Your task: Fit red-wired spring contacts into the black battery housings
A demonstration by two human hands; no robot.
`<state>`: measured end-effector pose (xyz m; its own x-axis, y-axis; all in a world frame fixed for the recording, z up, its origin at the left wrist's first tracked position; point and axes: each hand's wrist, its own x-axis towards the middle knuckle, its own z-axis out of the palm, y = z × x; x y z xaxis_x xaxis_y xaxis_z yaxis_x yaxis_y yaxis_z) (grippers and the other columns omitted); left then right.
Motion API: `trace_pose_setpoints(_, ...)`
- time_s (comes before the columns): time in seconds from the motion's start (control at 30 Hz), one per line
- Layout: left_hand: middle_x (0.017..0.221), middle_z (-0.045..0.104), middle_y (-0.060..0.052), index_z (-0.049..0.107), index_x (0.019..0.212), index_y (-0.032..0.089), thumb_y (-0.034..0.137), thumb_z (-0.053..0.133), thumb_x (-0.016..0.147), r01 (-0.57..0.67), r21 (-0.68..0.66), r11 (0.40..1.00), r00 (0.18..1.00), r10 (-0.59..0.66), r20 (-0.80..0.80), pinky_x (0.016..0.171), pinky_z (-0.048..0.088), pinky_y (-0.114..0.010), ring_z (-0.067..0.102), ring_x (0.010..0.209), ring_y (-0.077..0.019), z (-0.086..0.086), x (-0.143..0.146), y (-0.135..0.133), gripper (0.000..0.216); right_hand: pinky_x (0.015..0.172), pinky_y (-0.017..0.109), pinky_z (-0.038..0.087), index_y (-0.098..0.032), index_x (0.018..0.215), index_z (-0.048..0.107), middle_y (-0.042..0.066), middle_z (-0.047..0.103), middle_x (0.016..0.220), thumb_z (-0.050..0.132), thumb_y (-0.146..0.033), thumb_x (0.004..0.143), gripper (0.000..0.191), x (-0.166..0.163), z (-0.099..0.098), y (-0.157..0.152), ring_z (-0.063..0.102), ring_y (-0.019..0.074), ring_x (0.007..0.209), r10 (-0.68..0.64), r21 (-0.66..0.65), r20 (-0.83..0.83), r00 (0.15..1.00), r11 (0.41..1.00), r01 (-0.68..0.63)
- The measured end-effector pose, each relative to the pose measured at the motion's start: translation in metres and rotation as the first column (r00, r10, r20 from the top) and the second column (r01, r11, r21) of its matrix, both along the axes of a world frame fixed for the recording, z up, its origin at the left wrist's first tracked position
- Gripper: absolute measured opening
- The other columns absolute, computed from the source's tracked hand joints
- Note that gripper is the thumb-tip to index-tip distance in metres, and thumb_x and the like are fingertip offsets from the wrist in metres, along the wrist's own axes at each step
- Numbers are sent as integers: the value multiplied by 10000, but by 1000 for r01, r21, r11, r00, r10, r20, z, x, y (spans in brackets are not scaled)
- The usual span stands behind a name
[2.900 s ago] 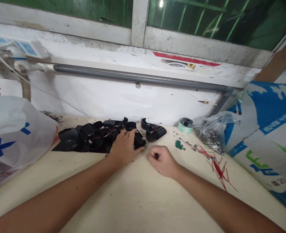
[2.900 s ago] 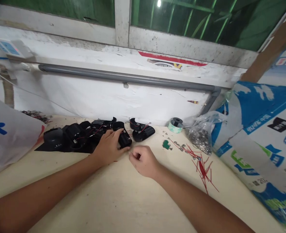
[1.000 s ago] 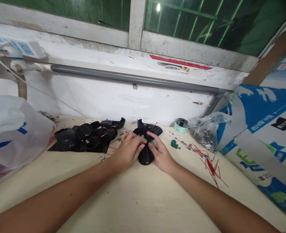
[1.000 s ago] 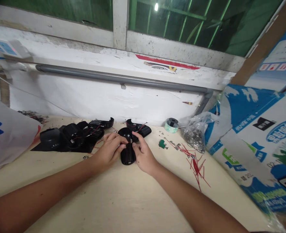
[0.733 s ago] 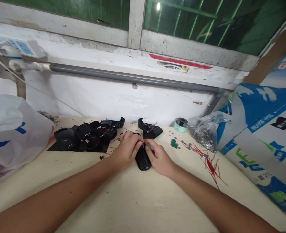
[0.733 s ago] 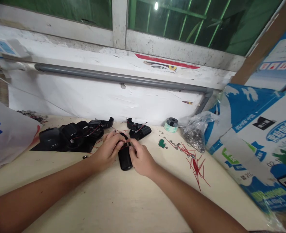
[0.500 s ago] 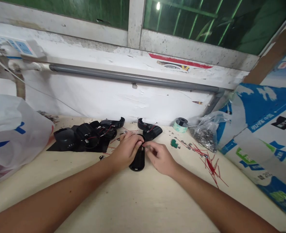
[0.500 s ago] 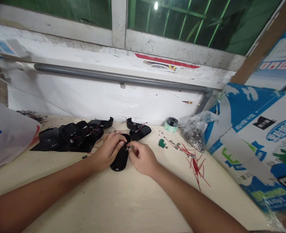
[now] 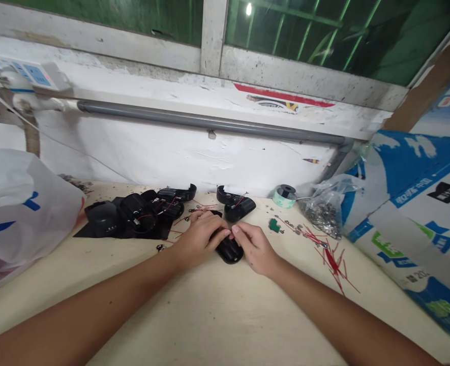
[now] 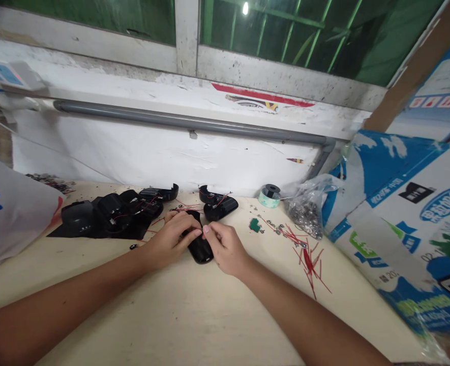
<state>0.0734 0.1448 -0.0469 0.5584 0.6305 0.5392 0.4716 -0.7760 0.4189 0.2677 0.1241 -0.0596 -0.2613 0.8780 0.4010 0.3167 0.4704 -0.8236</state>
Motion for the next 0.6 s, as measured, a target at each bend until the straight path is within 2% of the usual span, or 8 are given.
trace_pose_setpoints(0.13,878,653,-14,606,939,204,269,492,997,-10,11,1000,1000,10,21,941,309,-425,564,901,-197,-1,1,-1,143,553,256,318,-187,755,537,-26,415,650,497,-506,983,394,-2,-2,1,376,127,603,12,-34,-23,1000,999,-13)
trace_pose_setpoints(0.37,865,618,-1,607,972,212,226,589,908,-5,35,999,1000,4,27,944,310,-420,567,907,-200,-1,-1,-2,68,595,258,355,-177,809,602,-8,490,696,495,-455,991,349,-1,0,1,428,134,646,-2,-14,-34,999,1000,2)
trace_pose_setpoints(0.5,846,631,-2,609,879,196,219,583,926,-35,56,998,999,34,20,944,312,-430,572,892,-195,-3,1,1,58,543,252,322,-182,844,603,-35,437,637,564,-459,956,301,-2,-2,1,393,120,582,28,-47,-68,997,998,-31)
trace_pose_setpoints(0.6,836,638,-4,619,879,197,226,603,925,-74,58,996,997,71,43,927,328,-429,580,871,-193,-7,0,4,58,534,253,317,-187,869,610,-45,403,621,599,-448,936,269,-3,-6,3,367,117,564,18,-28,-79,997,999,-20)
